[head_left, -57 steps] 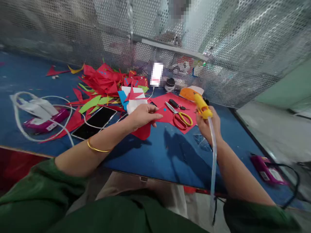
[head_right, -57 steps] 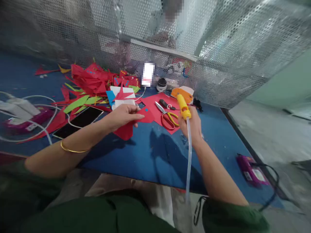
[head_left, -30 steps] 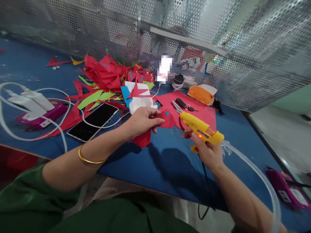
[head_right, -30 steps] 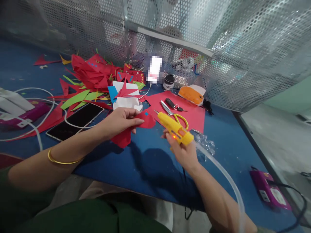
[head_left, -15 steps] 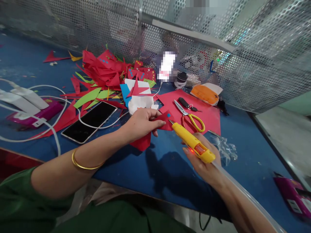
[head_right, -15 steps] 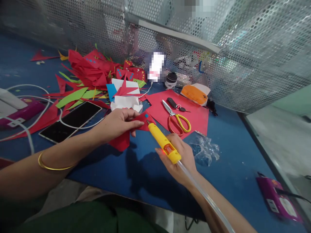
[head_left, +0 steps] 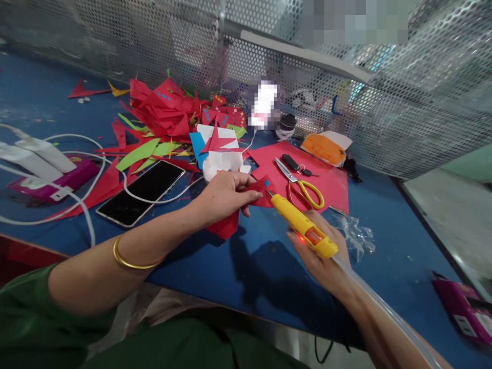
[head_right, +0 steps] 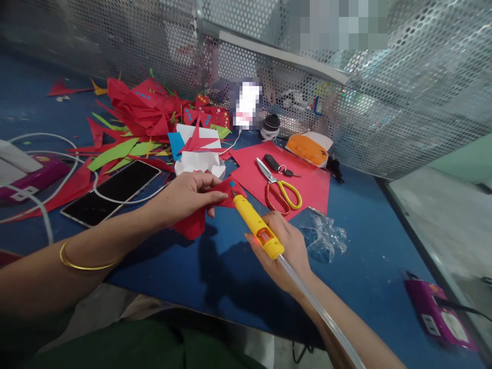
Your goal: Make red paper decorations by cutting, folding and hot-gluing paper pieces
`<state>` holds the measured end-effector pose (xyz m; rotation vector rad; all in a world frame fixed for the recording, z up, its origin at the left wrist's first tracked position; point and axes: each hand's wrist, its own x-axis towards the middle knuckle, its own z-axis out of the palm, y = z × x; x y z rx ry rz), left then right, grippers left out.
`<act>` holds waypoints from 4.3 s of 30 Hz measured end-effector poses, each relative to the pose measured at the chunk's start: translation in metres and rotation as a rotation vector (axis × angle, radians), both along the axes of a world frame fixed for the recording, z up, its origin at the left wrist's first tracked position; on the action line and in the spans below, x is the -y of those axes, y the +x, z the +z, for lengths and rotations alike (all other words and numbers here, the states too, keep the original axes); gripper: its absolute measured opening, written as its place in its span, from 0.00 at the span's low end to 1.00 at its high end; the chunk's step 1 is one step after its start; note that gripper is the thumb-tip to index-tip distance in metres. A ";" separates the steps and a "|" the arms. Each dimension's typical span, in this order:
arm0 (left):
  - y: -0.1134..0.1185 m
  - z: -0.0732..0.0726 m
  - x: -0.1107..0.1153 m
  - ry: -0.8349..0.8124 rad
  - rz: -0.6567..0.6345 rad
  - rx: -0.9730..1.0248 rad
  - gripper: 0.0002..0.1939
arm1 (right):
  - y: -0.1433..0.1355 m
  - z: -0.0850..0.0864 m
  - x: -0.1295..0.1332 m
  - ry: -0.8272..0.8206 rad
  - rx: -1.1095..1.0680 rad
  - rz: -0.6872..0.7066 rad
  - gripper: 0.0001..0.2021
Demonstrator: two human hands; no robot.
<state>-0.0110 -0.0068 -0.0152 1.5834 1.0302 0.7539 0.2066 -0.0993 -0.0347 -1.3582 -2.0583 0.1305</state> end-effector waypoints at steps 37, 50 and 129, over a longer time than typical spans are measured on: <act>0.000 0.008 0.003 0.009 0.012 -0.039 0.05 | -0.003 0.002 -0.001 0.070 0.074 -0.048 0.12; 0.001 0.008 0.003 -0.006 0.032 -0.034 0.05 | -0.001 0.000 0.000 0.091 0.090 -0.028 0.10; -0.004 0.007 0.000 -0.086 -0.032 0.045 0.09 | 0.149 0.001 -0.007 -0.295 0.443 -0.517 0.14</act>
